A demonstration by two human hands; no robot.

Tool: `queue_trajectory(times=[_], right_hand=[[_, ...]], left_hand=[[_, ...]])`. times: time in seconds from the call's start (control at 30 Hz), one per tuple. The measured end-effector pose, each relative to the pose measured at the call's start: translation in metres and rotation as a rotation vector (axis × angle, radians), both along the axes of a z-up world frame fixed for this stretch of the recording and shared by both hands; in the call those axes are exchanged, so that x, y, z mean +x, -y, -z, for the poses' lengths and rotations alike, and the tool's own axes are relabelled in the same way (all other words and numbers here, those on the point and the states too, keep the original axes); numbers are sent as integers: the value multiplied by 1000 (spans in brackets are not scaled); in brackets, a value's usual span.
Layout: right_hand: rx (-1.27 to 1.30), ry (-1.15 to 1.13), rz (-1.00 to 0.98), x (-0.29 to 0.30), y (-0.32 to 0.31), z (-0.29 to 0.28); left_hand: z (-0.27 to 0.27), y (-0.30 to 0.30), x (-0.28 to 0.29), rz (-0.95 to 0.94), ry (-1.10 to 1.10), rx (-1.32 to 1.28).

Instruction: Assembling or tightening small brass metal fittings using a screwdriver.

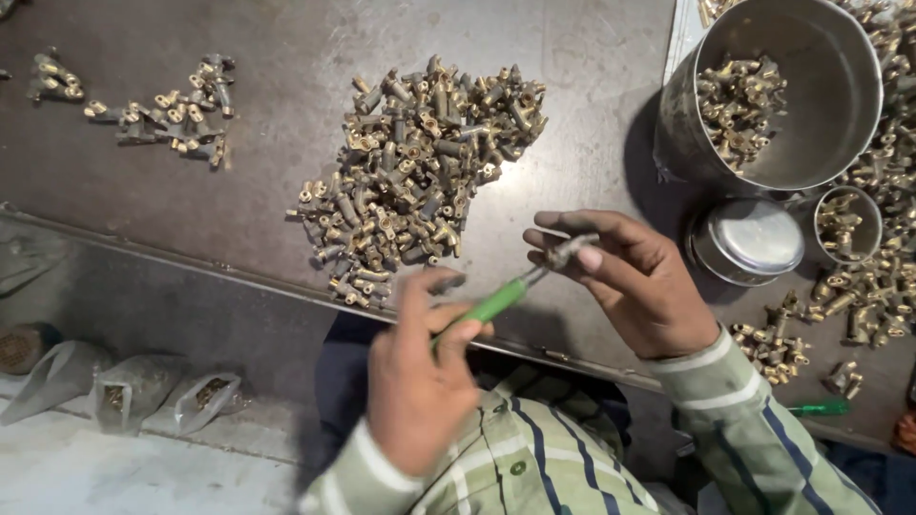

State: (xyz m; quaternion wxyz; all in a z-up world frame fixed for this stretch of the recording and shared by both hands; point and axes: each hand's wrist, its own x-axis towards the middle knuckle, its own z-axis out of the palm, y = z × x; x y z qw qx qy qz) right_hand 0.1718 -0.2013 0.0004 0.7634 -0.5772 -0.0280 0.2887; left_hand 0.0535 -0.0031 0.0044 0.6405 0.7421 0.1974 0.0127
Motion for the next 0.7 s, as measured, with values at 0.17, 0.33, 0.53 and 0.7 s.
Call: queue_trajectory(times=[0.17, 0.33, 0.53, 0.7], right_hand=[[-245, -20, -60, 13, 15, 28], [-299, 1, -48, 8, 12, 31], [30, -20, -62, 12, 4, 12], [-310, -205, -55, 20, 16, 31]], left_hand=[[-3, -14, -6, 54, 180, 277], [2, -16, -12, 136, 338, 725], [8, -16, -12, 31, -20, -75], [-6, -15, -10, 102, 582, 813]])
